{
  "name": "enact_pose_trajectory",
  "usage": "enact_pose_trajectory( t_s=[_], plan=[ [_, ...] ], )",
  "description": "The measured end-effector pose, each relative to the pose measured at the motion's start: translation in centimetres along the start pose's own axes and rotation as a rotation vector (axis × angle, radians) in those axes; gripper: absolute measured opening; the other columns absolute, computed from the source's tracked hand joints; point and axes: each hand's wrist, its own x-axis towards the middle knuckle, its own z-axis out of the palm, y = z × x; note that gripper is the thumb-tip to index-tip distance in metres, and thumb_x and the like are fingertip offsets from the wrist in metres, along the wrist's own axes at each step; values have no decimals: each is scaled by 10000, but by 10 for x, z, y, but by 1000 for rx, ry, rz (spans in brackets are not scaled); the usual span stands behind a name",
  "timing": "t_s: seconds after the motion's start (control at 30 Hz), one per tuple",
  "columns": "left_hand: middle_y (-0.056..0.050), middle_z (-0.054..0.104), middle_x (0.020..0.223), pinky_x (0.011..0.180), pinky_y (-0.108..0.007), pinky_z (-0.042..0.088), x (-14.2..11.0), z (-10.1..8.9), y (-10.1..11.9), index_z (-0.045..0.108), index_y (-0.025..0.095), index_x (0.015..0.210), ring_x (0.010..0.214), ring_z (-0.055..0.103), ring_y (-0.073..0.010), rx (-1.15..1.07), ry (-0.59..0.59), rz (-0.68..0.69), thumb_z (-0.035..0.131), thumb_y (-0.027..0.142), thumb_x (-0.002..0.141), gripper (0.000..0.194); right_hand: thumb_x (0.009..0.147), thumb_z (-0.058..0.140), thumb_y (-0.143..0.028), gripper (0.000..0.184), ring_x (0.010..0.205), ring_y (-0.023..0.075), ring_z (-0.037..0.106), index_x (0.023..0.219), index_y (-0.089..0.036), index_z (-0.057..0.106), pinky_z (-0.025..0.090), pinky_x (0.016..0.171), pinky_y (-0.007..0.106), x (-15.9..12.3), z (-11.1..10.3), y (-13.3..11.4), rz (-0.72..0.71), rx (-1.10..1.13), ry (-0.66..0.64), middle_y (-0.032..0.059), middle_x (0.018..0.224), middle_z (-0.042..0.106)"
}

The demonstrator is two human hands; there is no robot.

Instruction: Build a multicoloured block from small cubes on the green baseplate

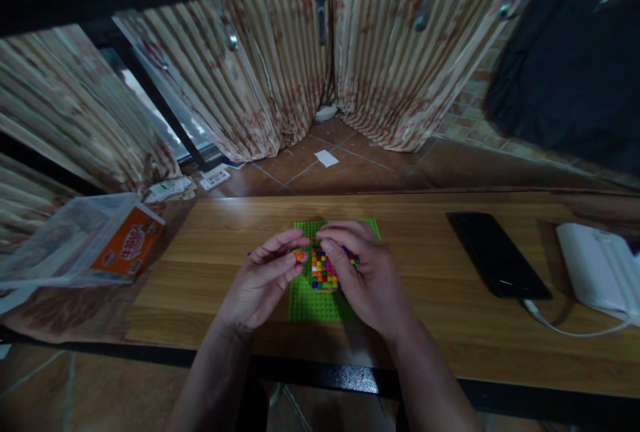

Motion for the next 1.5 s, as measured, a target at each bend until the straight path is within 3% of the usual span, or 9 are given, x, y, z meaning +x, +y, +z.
enact_pose_trajectory(
  t_s=[0.1, 0.2, 0.47, 0.67, 0.87, 0.97, 1.1, 1.3, 1.5],
  plan=[
    [-38, 737, 1006, 702, -169, 559, -3, 3, 1, 775, 186, 1034, 784, 675, -88, 14, -32, 4, 840, 123, 678, 368, 992, 527, -312, 235, 1143, 193, 616, 1122, -305, 723, 498, 973, 379, -1, 7, -8, -35, -2, -165, 35, 1168, 689],
    [-38, 732, 1009, 685, -171, 552, -4, 5, 1, 775, 193, 1039, 773, 671, -88, 28, -18, 14, 841, 134, 680, 369, 998, 518, -309, 261, 1186, 197, 598, 1183, -338, 700, 491, 1001, 400, -2, 9, -10, -54, 27, -229, 32, 1222, 669],
    [-57, 749, 1013, 756, -199, 550, 0, 4, -2, 786, 183, 1004, 859, 687, -121, -28, 4, 23, 819, 130, 696, 314, 893, 696, -237, 180, 1047, 193, 653, 1042, -334, 727, 532, 897, 373, -4, 14, -11, -118, 30, -45, 6, 1069, 723],
    [-52, 754, 1014, 806, -223, 560, -1, 5, -4, 788, 180, 973, 899, 695, -132, -48, -18, 17, 836, 132, 682, 298, 920, 645, -209, 150, 1013, 188, 659, 1006, -308, 719, 538, 864, 357, -5, 18, -14, -141, -1, -47, 10, 1030, 731],
    [-73, 762, 969, 788, -264, 565, -1, 1, -1, 779, 159, 1003, 787, 707, -136, 9, -11, -9, 846, 218, 705, 312, 922, 632, -286, 108, 1056, 215, 657, 952, -302, 734, 513, 946, 400, -3, -3, 2, 16, -33, 52, 28, 1094, 711],
    [-72, 766, 916, 740, -229, 541, 2, -4, 0, 781, 146, 959, 737, 685, -110, 29, 80, 7, 846, 229, 699, 280, 873, 684, -355, 85, 1049, 238, 662, 883, -303, 750, 503, 960, 431, 0, -25, 20, 141, -48, 130, 33, 1082, 711],
    [-56, 754, 815, 660, -202, 501, 6, -8, -1, 773, 129, 853, 653, 646, -85, 45, 233, 1, 866, 220, 659, 234, 805, 735, -422, 131, 1050, 265, 662, 806, -294, 766, 487, 984, 466, -1, -42, 40, 244, -60, 104, 42, 1050, 724],
    [-64, 751, 803, 653, -211, 498, 7, -7, -4, 767, 116, 840, 645, 645, -93, 55, 270, -26, 867, 201, 637, 242, 824, 711, -422, 155, 1065, 253, 648, 828, -279, 770, 462, 1007, 470, -4, -34, 55, 252, -85, -10, 51, 1075, 705],
    [-61, 748, 796, 645, -207, 497, 6, -8, -2, 764, 112, 839, 638, 641, -89, 59, 274, -25, 861, 202, 644, 236, 810, 718, -422, 150, 1065, 246, 642, 811, -280, 763, 455, 1009, 462, -1, -29, 60, 285, -63, -21, 46, 1071, 698]
  ],
)
